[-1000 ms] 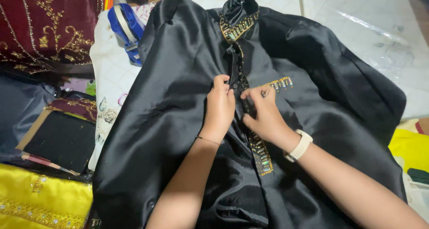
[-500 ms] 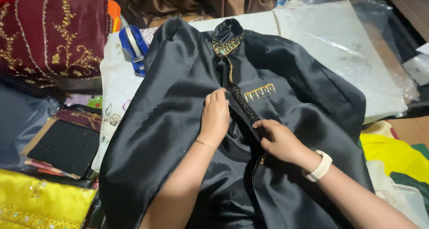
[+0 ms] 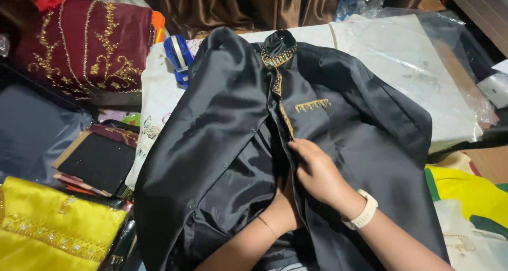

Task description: Fastening the buttons or hooks on a black ceremonial garment with gold trim

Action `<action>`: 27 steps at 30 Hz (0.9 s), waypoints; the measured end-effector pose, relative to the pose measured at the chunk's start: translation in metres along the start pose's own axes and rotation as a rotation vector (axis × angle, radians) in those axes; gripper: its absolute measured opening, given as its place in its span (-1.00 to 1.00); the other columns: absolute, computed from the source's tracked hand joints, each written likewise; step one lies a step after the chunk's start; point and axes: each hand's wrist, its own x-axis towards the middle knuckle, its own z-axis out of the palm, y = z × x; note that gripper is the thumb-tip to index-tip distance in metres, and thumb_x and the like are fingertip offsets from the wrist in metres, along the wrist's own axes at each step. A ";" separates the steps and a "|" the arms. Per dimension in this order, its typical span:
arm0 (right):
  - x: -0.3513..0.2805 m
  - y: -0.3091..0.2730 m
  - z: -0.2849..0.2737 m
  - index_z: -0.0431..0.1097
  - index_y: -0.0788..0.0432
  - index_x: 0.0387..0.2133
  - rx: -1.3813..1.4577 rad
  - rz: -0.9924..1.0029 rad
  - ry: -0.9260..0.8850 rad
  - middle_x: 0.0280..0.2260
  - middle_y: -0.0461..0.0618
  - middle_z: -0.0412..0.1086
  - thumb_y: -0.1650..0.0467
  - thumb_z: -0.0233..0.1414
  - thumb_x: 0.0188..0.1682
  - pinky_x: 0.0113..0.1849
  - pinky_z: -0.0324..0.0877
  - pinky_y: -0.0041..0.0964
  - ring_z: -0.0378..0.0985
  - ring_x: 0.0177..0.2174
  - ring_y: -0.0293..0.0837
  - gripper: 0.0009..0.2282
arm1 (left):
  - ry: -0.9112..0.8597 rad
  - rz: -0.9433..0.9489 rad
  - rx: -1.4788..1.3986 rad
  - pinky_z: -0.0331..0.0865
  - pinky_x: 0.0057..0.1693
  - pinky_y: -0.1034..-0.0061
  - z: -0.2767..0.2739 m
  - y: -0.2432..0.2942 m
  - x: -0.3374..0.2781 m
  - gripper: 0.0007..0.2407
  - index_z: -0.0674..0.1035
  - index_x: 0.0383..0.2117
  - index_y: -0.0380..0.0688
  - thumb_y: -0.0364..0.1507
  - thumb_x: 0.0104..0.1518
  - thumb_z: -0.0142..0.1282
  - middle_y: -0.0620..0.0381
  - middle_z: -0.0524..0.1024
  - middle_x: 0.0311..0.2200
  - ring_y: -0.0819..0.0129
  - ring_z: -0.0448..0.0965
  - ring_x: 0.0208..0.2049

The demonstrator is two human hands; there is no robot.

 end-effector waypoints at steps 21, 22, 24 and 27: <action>-0.048 0.005 0.025 0.37 0.29 0.05 0.136 0.120 0.105 0.13 0.07 0.38 0.66 -0.12 -0.30 -0.12 0.42 -0.33 0.53 -0.04 -0.02 -0.47 | -0.021 -0.446 0.285 0.47 -0.35 0.27 -0.134 -0.081 -0.060 -0.97 0.48 -0.49 -0.07 -0.46 0.04 0.08 0.04 0.42 -0.45 0.07 0.51 -0.48; -0.048 0.005 0.026 0.34 0.29 0.08 0.129 0.112 0.090 0.16 0.09 0.35 0.66 -0.13 -0.32 -0.07 0.40 -0.31 0.49 0.02 0.02 -0.43 | 0.009 -0.446 0.254 0.47 -0.36 0.26 -0.133 -0.078 -0.057 -0.96 0.48 -0.52 -0.10 -0.47 0.04 0.07 0.03 0.41 -0.47 0.07 0.51 -0.49; -0.050 0.011 0.031 0.32 0.29 0.10 0.108 0.108 0.079 0.18 0.13 0.33 0.66 -0.12 -0.32 -0.01 0.36 -0.28 0.44 0.07 0.04 -0.42 | 0.028 -0.443 0.234 0.45 -0.34 0.24 -0.133 -0.075 -0.054 -0.95 0.49 -0.53 -0.11 -0.47 0.04 0.07 0.03 0.42 -0.48 0.05 0.50 -0.49; -0.051 0.011 0.033 0.29 0.30 0.13 0.079 0.090 0.061 0.20 0.15 0.29 0.65 -0.11 -0.33 0.05 0.30 -0.23 0.37 0.12 0.08 -0.39 | 0.075 -0.431 0.210 0.42 -0.32 0.23 -0.137 -0.071 -0.051 -0.95 0.52 -0.52 -0.13 -0.47 0.04 0.08 0.03 0.43 -0.49 0.05 0.50 -0.49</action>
